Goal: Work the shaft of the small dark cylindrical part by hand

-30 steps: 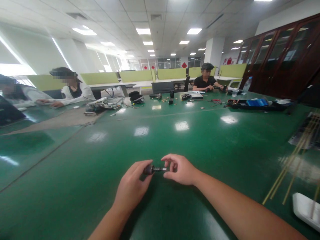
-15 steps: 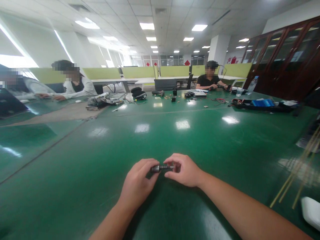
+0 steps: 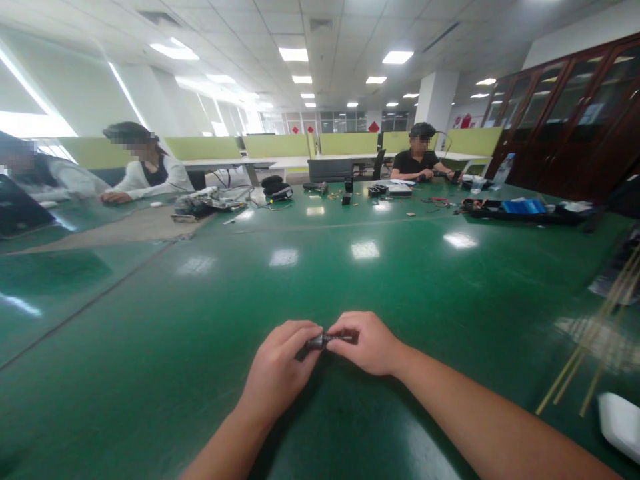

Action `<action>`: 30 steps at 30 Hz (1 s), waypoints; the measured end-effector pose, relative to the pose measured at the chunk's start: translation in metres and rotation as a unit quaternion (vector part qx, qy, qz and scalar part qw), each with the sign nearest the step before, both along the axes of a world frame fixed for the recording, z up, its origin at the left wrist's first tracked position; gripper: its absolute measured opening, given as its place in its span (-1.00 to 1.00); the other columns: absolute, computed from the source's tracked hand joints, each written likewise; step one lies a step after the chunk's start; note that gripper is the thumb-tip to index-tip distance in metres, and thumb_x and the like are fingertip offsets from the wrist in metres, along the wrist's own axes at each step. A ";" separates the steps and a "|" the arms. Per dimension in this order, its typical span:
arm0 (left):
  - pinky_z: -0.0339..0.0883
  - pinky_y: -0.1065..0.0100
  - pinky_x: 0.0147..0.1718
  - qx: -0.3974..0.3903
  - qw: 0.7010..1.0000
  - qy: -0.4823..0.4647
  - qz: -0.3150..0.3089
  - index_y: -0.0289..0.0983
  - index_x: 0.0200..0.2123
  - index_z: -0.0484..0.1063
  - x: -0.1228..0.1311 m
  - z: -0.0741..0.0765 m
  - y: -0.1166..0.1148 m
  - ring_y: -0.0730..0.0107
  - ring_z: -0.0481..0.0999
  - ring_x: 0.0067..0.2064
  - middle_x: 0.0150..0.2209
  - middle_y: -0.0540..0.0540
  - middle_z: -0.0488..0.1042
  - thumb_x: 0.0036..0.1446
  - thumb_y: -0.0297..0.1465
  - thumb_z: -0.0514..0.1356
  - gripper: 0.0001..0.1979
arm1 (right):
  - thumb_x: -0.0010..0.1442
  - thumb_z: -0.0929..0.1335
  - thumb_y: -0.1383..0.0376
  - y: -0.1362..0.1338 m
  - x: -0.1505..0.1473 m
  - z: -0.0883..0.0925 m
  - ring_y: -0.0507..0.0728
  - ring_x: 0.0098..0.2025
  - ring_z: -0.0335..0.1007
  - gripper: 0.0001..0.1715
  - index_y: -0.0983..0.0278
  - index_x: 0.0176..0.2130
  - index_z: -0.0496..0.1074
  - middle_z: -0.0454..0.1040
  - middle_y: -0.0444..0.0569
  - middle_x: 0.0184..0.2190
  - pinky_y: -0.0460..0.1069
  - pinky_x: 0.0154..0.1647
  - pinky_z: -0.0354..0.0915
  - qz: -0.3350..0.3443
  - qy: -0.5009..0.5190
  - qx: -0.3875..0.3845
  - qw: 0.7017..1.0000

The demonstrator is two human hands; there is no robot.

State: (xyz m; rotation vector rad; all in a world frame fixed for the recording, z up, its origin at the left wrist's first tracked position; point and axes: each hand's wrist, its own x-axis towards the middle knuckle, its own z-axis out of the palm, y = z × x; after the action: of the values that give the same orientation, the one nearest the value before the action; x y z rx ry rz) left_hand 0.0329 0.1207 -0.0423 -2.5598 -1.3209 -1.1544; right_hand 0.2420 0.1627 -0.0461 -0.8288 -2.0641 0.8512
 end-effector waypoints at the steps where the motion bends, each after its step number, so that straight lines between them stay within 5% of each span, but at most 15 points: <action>1: 0.42 0.27 -0.09 0.000 1.000 -0.002 0.001 -0.20 -0.10 0.45 0.000 0.000 0.000 0.31 0.50 -0.10 -0.12 -0.08 0.50 0.23 -0.45 0.22 -0.83 | 0.16 0.44 0.25 0.000 0.000 0.000 0.07 -0.34 0.40 -0.85 0.25 -0.24 0.60 0.53 -0.06 -0.38 -0.05 -0.31 0.23 -0.001 -0.001 -0.003 1.000; 30: 0.39 0.25 -0.07 0.026 0.999 0.005 0.025 -0.18 -0.10 0.47 -0.004 0.001 -0.001 0.31 0.50 -0.09 -0.11 -0.05 0.50 0.22 -0.44 0.23 -0.83 | 0.11 0.46 0.28 0.001 0.001 -0.002 0.05 -0.40 0.38 -0.84 0.29 -0.27 0.59 0.52 -0.06 -0.41 -0.07 -0.36 0.25 -0.008 0.019 -0.037 0.999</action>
State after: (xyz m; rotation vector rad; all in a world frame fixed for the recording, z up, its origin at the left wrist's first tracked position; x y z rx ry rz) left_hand 0.0293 0.1195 -0.0416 -2.4785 -1.3256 -1.1511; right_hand 0.2432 0.1634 -0.0478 -0.8612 -2.0005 0.9336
